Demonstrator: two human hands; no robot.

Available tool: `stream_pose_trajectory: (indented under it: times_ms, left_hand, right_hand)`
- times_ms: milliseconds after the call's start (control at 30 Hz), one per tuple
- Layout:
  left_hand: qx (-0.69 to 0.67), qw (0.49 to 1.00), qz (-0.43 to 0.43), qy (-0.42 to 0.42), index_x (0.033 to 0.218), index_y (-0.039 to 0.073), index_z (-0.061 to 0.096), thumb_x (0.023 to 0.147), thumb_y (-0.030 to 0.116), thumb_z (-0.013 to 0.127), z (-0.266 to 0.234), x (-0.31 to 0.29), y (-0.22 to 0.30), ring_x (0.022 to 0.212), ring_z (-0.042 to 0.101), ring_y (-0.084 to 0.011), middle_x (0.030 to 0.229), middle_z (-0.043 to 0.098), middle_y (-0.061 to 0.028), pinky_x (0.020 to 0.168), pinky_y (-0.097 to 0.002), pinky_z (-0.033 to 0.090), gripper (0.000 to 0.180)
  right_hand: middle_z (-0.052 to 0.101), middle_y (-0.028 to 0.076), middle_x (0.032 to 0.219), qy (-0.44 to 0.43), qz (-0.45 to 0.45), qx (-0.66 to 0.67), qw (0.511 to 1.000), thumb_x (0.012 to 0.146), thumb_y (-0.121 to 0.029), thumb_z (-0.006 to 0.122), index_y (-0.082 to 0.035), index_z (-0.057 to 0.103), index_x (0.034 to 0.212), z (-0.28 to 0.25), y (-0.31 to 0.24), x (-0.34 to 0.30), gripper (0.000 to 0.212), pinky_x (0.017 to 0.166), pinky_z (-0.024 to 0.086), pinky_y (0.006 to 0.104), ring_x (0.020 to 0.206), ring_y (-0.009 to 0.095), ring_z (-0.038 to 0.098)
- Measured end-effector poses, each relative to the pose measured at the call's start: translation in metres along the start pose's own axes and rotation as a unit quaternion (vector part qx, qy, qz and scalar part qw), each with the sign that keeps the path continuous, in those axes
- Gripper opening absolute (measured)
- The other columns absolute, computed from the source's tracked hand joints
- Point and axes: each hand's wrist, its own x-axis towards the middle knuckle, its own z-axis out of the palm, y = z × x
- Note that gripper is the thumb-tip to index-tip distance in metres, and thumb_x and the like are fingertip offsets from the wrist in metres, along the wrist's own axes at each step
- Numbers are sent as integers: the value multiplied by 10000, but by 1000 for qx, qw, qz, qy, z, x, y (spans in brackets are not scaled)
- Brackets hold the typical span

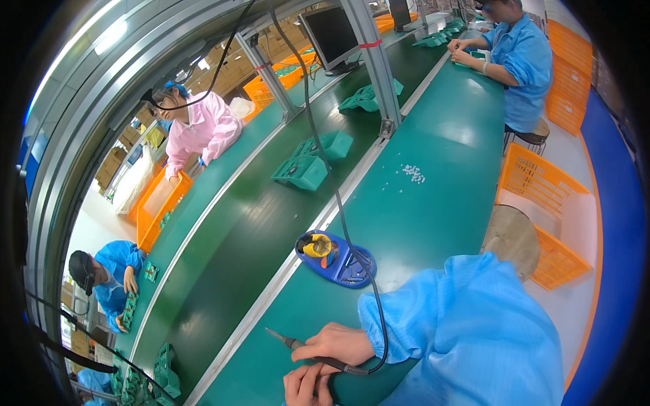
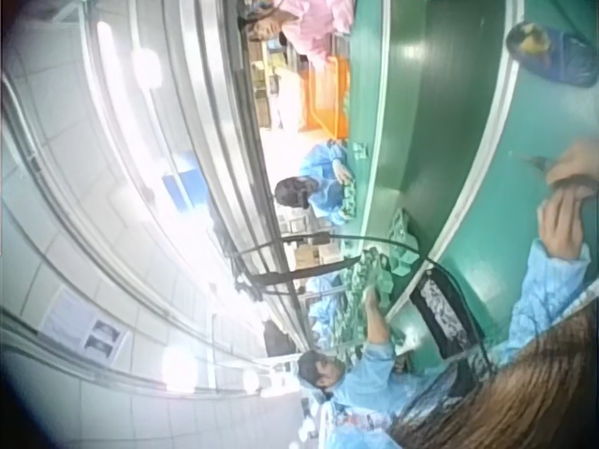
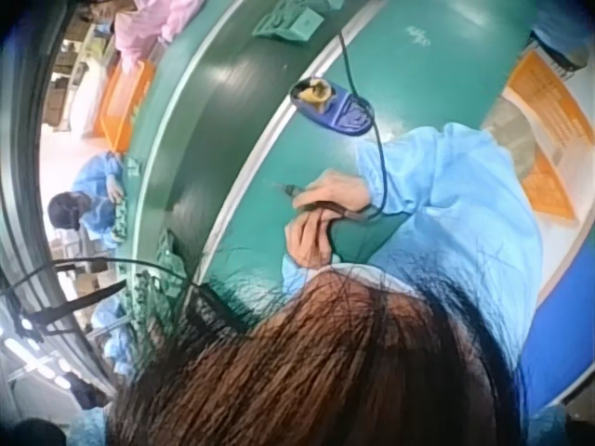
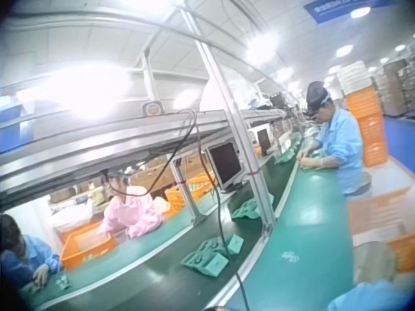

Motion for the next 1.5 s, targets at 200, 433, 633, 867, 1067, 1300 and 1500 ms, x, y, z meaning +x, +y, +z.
stream_pose_trajectory:
  times_ms: [200,433,633,867,1067,1300,1500]
  left_hand:
    - [6,999,-11,-47,1015,41,691,764,14,679,-5,-3,-4,800,591,-315,949,635,-140,724,-389,485,252]
    - [4,999,-20,-36,1037,31,684,768,25,704,4,-9,-10,843,611,-309,975,629,-147,755,-379,509,270]
    - [-18,991,-119,53,1049,26,672,805,24,687,-1,2,-14,850,629,-307,1021,616,-145,759,-348,529,244]
    - [-19,992,-120,20,910,-22,653,766,-28,642,13,67,-73,801,614,-246,932,625,-138,725,-293,511,145]
    - [-89,981,-165,-49,980,22,681,793,-26,630,60,166,-125,781,629,-207,940,633,-122,707,-293,512,200]
    - [-131,977,-115,-126,1023,50,683,779,-36,660,140,254,-165,778,627,-185,957,633,-101,679,-288,511,260]
    - [-140,963,-113,-202,1191,83,611,766,-63,676,176,326,-148,744,630,-167,911,645,-105,684,-298,513,454]
  right_hand:
    - [577,146,814,-7,18,-1,1000,799,-264,686,-65,523,1157,-1,-2,1,441,592,463,415,694,351,615]
    - [568,122,779,12,17,2,1000,802,-161,688,-69,532,1143,-2,1,0,386,575,468,396,663,336,606]
    - [591,92,758,140,-59,-84,985,788,-111,716,-40,620,1128,-16,-7,-1,360,469,447,336,561,268,583]
    - [669,104,821,253,-74,-268,927,713,-38,734,-29,680,1005,-106,3,-10,297,438,447,300,487,193,569]
    - [577,82,696,284,-42,-361,887,670,-4,747,-42,654,1016,-135,21,-17,360,441,420,327,530,235,579]
    - [667,118,797,291,-24,-350,890,658,35,725,-23,658,960,-163,33,-19,315,467,477,323,521,235,603]
    - [643,125,800,311,64,-361,877,664,57,696,-9,632,969,-176,28,-15,319,543,489,346,631,281,624]
